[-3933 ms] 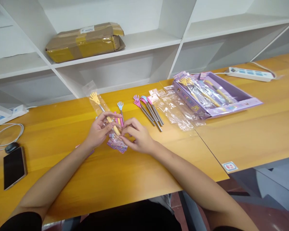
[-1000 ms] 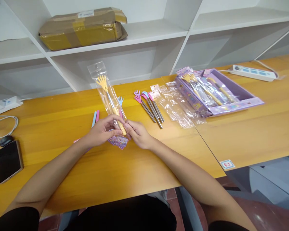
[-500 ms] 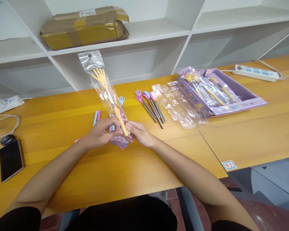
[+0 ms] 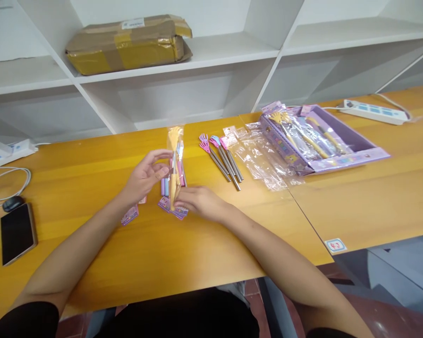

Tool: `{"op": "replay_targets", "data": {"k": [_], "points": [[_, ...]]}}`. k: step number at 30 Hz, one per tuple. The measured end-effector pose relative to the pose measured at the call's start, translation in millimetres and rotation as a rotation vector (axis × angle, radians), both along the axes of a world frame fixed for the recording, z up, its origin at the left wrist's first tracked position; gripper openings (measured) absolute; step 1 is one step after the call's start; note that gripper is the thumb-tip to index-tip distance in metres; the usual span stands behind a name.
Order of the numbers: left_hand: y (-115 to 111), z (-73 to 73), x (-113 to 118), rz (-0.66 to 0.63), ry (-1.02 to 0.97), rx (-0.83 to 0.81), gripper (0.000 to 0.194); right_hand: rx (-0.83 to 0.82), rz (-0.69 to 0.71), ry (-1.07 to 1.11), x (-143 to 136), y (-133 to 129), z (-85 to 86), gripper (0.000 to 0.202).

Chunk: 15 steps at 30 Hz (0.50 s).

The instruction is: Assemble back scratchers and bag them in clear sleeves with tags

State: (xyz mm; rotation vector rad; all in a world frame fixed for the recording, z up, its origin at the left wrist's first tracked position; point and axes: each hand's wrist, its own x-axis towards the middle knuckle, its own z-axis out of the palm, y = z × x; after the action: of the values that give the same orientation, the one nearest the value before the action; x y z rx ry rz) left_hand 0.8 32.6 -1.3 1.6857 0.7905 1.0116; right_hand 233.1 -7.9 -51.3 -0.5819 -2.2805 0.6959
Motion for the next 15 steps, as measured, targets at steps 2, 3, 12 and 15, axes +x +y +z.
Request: {"op": "replay_targets", "data": {"k": [2, 3, 12, 15], "points": [[5.8, 2.1, -4.8, 0.028, -0.062, -0.031, 0.041, -0.037, 0.061, -0.05, -4.1, -5.2, 1.5, 0.031], [8.7, 3.6, -7.5, 0.05, -0.088, -0.033, 0.042, -0.057, 0.083, -0.076, -5.7, -7.2, 2.5, 0.031], [24.9, 11.5, -24.6, 0.362, -0.188, 0.124, 0.028, -0.126, 0.166, -0.158, -10.6, -12.8, 1.7, 0.023], [26.4, 10.4, -26.3, 0.445, -0.203, 0.133, 0.021, -0.122, 0.2, -0.207, -10.5, -15.1, 1.6, 0.021]]}}
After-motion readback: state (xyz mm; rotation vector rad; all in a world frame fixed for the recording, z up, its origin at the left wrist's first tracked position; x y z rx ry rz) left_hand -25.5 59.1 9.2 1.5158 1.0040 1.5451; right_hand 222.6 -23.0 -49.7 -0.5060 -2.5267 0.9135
